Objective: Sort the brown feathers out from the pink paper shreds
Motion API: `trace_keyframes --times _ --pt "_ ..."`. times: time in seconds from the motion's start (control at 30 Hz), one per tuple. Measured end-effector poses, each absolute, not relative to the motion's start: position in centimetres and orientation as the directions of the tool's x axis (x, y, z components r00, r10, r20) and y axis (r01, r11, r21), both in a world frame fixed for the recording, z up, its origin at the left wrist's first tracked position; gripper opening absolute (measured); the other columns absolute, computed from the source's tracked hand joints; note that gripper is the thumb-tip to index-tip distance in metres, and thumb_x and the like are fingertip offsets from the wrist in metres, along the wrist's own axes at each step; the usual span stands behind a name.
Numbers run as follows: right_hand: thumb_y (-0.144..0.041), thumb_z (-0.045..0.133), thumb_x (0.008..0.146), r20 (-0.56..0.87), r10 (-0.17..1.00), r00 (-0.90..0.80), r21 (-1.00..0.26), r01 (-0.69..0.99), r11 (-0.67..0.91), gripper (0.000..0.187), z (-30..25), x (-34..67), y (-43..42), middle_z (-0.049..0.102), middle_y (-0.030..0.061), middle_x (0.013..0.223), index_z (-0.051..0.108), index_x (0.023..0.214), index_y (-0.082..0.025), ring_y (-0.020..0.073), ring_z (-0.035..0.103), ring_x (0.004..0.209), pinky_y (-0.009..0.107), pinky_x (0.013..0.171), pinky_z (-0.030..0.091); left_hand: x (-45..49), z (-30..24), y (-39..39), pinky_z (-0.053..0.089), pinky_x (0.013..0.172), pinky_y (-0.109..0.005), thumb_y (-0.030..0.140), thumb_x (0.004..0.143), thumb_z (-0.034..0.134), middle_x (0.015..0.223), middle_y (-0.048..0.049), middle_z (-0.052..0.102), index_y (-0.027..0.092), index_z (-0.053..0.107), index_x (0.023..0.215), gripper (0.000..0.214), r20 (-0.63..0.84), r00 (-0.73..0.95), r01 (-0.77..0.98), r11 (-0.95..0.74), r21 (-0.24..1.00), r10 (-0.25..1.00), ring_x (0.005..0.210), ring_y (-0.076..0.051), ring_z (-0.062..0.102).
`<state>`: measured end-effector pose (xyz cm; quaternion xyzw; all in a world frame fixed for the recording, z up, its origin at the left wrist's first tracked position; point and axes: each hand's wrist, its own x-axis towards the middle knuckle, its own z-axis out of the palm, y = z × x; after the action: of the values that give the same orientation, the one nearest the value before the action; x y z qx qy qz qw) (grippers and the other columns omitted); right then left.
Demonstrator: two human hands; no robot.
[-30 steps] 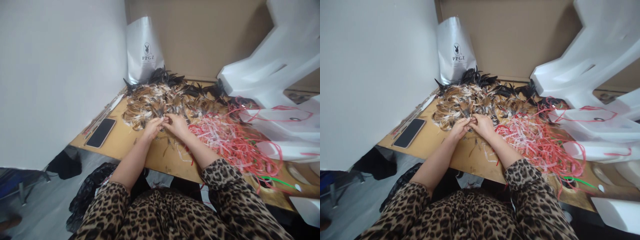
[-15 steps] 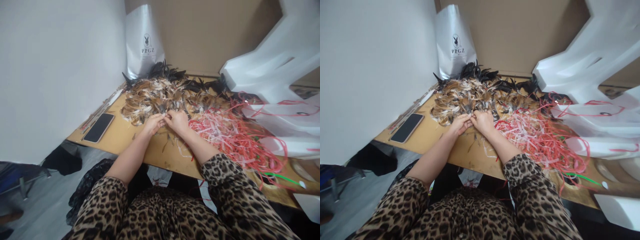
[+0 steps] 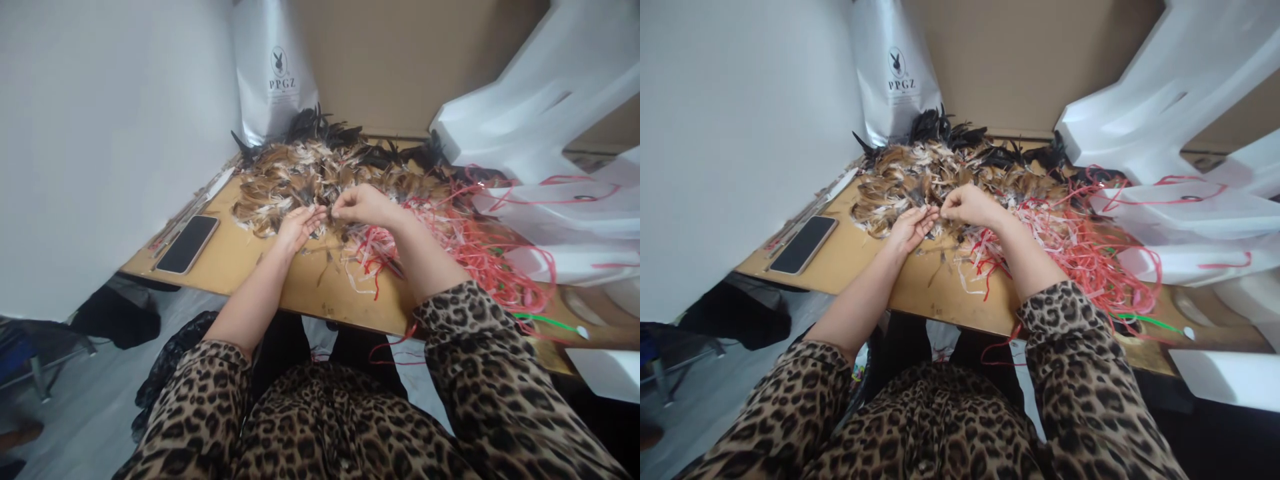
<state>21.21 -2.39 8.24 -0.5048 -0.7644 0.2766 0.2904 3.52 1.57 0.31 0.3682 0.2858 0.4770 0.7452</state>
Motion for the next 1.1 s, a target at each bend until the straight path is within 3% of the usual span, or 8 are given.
trace_keyframes --times 0.17,0.43,0.6,0.73,0.83,0.93,1.1 --pt "-0.033 0.065 0.063 -0.073 0.868 -0.490 -0.755 0.596 0.273 0.018 7.5 22.7 -4.1 0.063 -0.0012 0.058 0.069 0.069 -0.016 0.0088 0.052 0.052 0.022 0.054 0.040 3.6 0.6 1.4 0.047 0.068 -0.019 0.019 0.076 0.060 0.092 -0.0085 0.069 0.011 0.063 0.082 0.010 -0.089 0.377 -0.493 0.281 0.824 0.922 0.073 -0.009 0.064" --pt "-0.031 0.062 0.067 -0.240 0.742 -0.627 -0.759 0.597 0.260 0.017 5.8 24.1 -6.1 0.066 -0.0003 0.067 0.070 0.074 -0.018 0.0091 0.055 0.058 0.021 0.057 0.041 3.7 0.4 1.2 0.047 0.065 -0.018 0.018 0.077 0.058 0.093 -0.0086 0.069 0.011 0.064 0.081 0.009 -0.069 0.413 -0.457 0.272 0.847 0.908 0.071 -0.009 0.064" --pt "-0.019 0.058 0.067 -0.257 0.741 -0.620 -0.634 0.687 0.356 0.020 5.6 22.7 -6.7 0.064 -0.0032 0.065 0.069 0.084 -0.020 0.0080 0.051 0.054 0.020 0.053 0.037 3.7 0.6 1.1 0.047 0.064 -0.019 0.018 0.076 0.060 0.090 -0.0088 0.069 0.010 0.063 0.080 0.009 -0.072 0.436 -0.471 0.296 0.831 0.897 0.069 -0.009 0.064" --pt "-0.011 0.057 0.062 -0.273 0.780 -0.563 -0.439 0.794 0.419 0.023 5.1 21.5 -6.9 0.065 -0.0042 0.066 0.069 0.076 -0.024 0.0092 0.050 0.054 0.022 0.054 0.035 3.7 0.7 1.1 0.047 0.062 -0.018 0.018 0.075 0.061 0.087 -0.0083 0.069 0.011 0.062 0.078 0.008 -0.065 0.446 -0.479 0.300 0.825 0.892 0.068 -0.009 0.063" --pt "-0.012 0.055 0.063 -0.206 0.813 -0.545 -0.408 0.803 0.435 0.017 4.8 21.3 -6.7 0.062 -0.0032 0.062 0.067 0.069 -0.022 0.0096 0.048 0.053 0.023 0.054 0.034 3.7 0.8 1.0 0.047 0.062 -0.018 0.017 0.075 0.060 0.088 -0.0079 0.069 0.011 0.061 0.078 0.007 -0.065 0.456 -0.485 0.309 0.818 0.888 0.067 -0.009 0.063" --pt "-0.016 0.053 0.068 0.015 0.872 -0.490 -0.525 0.738 0.423 0.012 4.7 21.6 -6.1 0.061 -0.0011 0.065 0.065 0.070 -0.019 0.0103 0.050 0.058 0.022 0.059 0.037 3.7 1.0 0.9 0.047 0.060 -0.017 0.016 0.076 0.059 0.089 -0.0081 0.068 0.011 0.061 0.079 0.006 -0.078 0.465 -0.502 0.335 0.797 0.882 0.067 -0.008 0.063" --pt "-0.021 0.052 0.072 0.382 0.913 -0.145 -0.592 0.720 0.363 0.012 4.6 22.2 -5.4 0.059 0.0026 0.074 0.062 0.075 -0.016 0.0124 0.051 0.065 0.024 0.063 0.039 3.5 1.2 0.7 0.046 0.053 -0.014 0.013 0.077 0.057 0.097 -0.0107 0.067 0.010 0.059 0.075 0.005 -0.100 0.545 -0.500 0.418 0.758 0.832 0.059 -0.005 0.059"
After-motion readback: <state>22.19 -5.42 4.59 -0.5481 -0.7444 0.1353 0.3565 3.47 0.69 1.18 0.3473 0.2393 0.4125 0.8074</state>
